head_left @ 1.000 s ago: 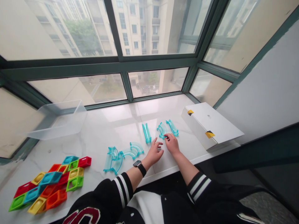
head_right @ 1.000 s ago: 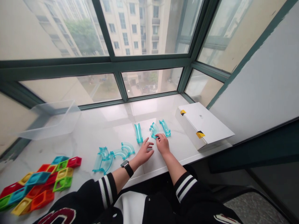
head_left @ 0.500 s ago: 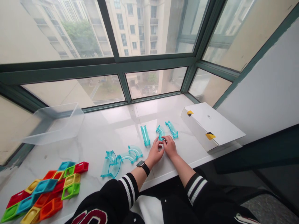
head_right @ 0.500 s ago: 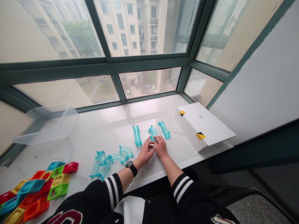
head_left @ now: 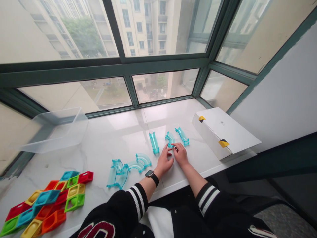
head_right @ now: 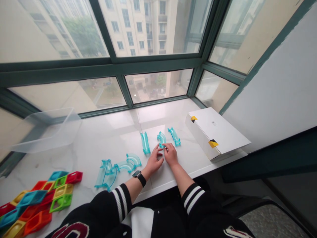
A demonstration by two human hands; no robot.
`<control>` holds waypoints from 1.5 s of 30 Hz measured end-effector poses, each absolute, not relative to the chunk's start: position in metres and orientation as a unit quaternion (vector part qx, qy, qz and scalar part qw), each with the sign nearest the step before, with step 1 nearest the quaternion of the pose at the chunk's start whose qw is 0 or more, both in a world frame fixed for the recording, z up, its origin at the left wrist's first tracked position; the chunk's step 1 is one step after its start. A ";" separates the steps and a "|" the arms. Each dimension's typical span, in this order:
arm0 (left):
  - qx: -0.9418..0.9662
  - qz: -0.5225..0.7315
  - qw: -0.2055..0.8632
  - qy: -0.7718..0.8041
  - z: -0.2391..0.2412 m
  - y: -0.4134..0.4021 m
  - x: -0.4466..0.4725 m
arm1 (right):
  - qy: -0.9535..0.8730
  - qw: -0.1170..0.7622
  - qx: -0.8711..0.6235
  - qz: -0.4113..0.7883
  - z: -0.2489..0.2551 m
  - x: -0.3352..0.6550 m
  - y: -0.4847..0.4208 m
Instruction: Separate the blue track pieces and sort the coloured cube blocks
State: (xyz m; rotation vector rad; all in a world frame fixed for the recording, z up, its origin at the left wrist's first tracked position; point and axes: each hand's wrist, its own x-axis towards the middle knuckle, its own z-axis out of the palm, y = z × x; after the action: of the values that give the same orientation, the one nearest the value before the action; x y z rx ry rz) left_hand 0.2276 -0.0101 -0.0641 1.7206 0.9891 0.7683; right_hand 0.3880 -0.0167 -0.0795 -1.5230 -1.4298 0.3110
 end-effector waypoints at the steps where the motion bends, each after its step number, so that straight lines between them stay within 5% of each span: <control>1: 0.708 0.316 0.484 0.405 -0.064 -0.011 0.227 | -0.589 0.493 -0.627 0.128 -0.079 0.388 -0.017; 45: 0.715 0.317 0.484 0.393 -0.075 -0.006 0.227 | -0.583 0.471 -0.648 0.136 -0.087 0.389 -0.015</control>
State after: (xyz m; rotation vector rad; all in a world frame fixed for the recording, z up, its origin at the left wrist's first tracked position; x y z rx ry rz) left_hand 0.2275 -0.0056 -0.0745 1.7410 0.9572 0.7713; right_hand 0.3892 -0.0154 -0.0866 -1.5873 -1.4287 0.3336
